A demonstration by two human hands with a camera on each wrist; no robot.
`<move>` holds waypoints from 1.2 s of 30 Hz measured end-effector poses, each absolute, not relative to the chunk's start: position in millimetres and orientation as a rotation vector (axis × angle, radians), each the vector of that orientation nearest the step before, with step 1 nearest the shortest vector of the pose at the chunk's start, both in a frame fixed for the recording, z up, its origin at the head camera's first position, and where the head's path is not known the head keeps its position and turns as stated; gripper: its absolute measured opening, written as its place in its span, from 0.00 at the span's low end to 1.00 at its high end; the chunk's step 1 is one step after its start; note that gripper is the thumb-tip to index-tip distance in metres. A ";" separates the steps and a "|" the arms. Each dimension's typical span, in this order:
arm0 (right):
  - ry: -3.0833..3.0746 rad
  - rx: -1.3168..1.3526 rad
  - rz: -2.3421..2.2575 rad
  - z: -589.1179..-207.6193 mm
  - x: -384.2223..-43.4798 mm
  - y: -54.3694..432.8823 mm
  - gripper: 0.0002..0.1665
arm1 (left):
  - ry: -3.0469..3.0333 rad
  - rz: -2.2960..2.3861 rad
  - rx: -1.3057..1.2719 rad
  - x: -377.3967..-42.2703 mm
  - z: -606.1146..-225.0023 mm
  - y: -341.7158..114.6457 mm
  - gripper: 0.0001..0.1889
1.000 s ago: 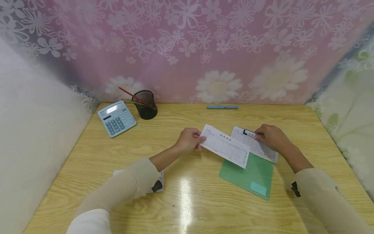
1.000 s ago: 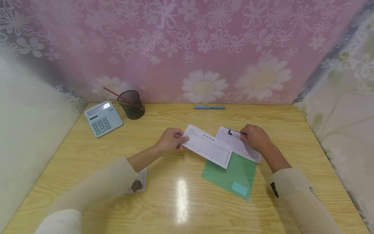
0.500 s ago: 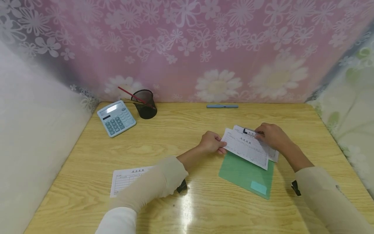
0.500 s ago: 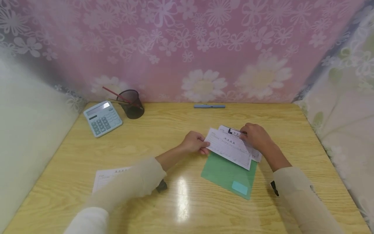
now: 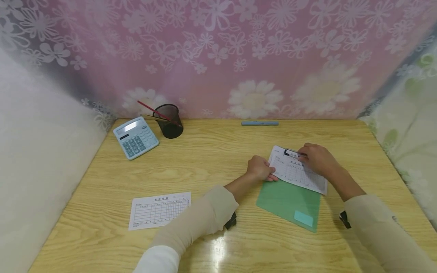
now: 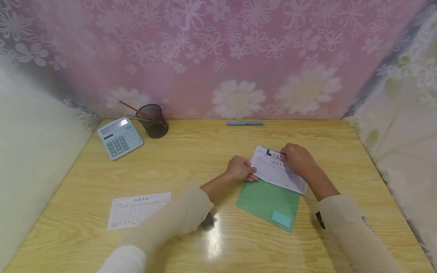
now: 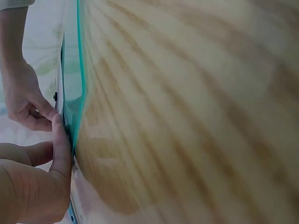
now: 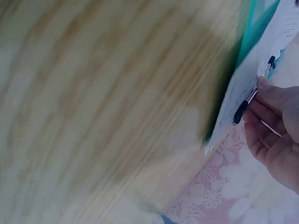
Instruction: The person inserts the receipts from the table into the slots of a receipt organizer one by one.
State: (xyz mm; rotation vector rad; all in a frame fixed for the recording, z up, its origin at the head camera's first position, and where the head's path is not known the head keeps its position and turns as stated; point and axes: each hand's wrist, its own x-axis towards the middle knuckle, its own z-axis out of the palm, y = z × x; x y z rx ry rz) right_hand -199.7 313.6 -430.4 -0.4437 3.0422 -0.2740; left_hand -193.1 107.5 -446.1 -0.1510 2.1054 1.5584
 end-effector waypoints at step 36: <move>3.049 -0.504 -0.295 -429.8 -196.9 314.3 0.11 | 2.250 1.522 -0.196 -208.6 -442.1 120.3 0.06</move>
